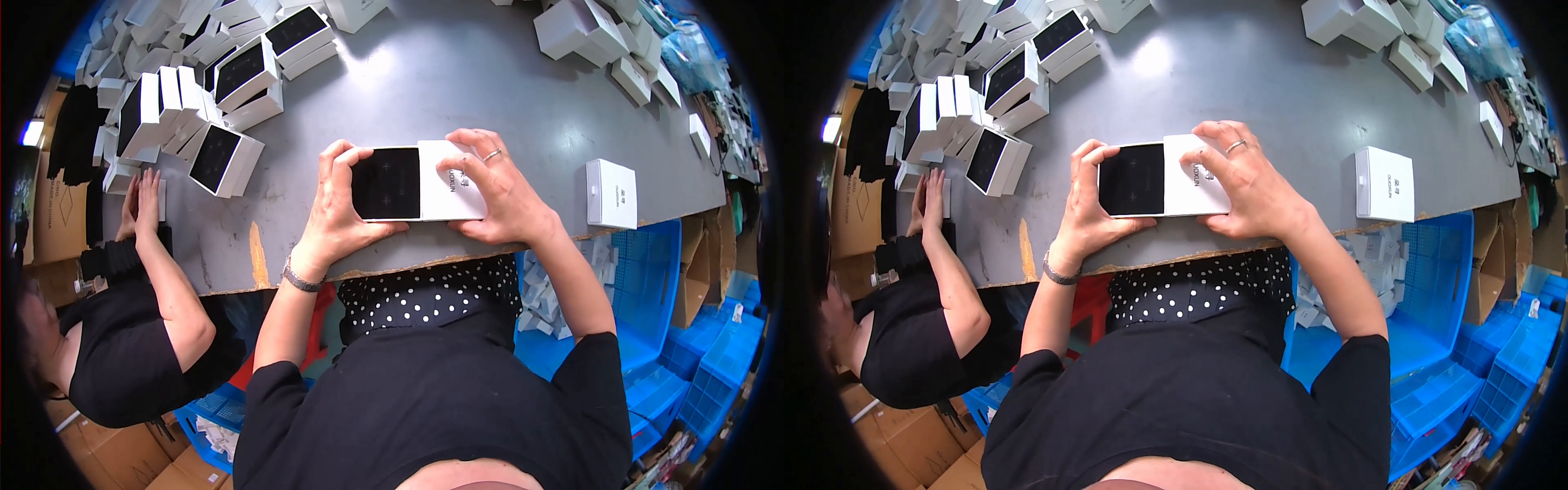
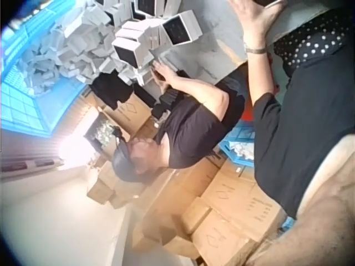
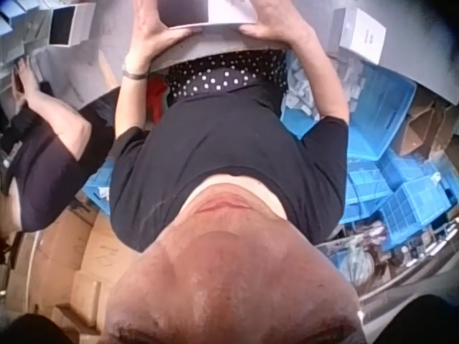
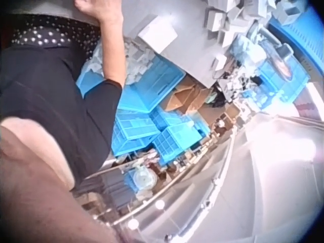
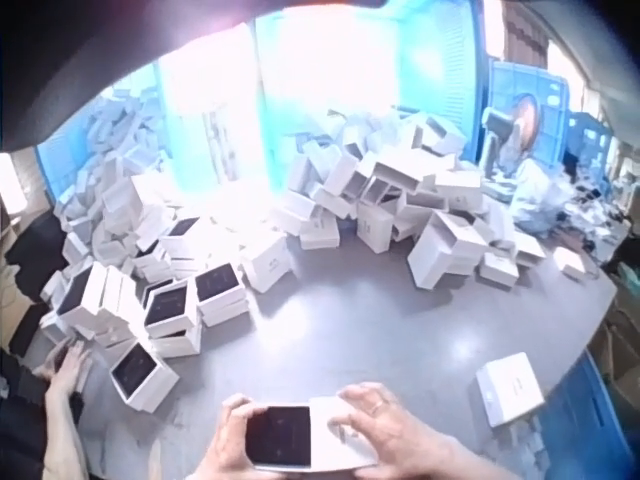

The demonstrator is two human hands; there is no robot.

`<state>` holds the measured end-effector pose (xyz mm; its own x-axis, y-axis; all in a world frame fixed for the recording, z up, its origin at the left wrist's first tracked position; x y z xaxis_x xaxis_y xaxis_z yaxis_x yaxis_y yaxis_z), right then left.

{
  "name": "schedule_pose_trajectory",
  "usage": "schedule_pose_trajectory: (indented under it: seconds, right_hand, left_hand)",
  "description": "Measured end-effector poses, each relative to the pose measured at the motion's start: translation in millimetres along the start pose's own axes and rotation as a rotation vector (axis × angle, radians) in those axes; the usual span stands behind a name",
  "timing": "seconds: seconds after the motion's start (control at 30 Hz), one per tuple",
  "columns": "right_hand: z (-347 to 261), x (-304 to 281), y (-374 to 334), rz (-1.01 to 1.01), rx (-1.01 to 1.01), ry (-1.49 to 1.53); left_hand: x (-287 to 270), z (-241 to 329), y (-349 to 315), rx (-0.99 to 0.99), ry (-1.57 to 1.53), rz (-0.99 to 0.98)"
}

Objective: Packaging jewelry boxes into white outer sleeves at a warehouse workbench.

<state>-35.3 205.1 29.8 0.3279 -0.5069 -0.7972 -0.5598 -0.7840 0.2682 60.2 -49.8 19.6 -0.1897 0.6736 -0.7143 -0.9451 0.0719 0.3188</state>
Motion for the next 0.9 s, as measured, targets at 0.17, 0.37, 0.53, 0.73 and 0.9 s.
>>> schedule_pose_trajectory:
  seconds: [0.17, 0.37, 0.53, 0.73, 0.9]
  right_hand:
    - [8.6, -5.5, -2.0, 0.003, -0.109, 0.115]
    - [2.1, 6.1, 9.2, 0.026, -0.081, 0.112]
    - [-7.3, 11.3, 9.5, 0.026, -0.035, 0.036]
    - [-20.8, -9.0, 10.8, -0.100, -0.026, -0.226]
    - [17.7, -104.0, -39.5, -0.131, 0.670, -0.614]
  left_hand:
    - [5.6, 11.6, 0.4, -0.027, -0.038, 0.006]
    - [10.9, 7.6, 7.1, 0.000, -0.166, -0.143]
    - [39.7, 34.9, 31.6, -0.188, -0.846, 0.090]
    - [26.1, 30.4, 27.6, -0.106, -0.296, -0.031]
    - [-105.9, -41.9, 0.4, -0.196, 0.847, 0.520]
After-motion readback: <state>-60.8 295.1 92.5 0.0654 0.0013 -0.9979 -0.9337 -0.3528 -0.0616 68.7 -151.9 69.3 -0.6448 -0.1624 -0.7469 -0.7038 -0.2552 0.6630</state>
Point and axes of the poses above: each hand's wrist, its own y-axis towards the middle knuckle, its own x-axis out of the palm, z = x × y, the point moved 1 cm from there along y, towards the middle knuckle, and after that the axes turned 1 degree about -z, right-handed, at the moved point
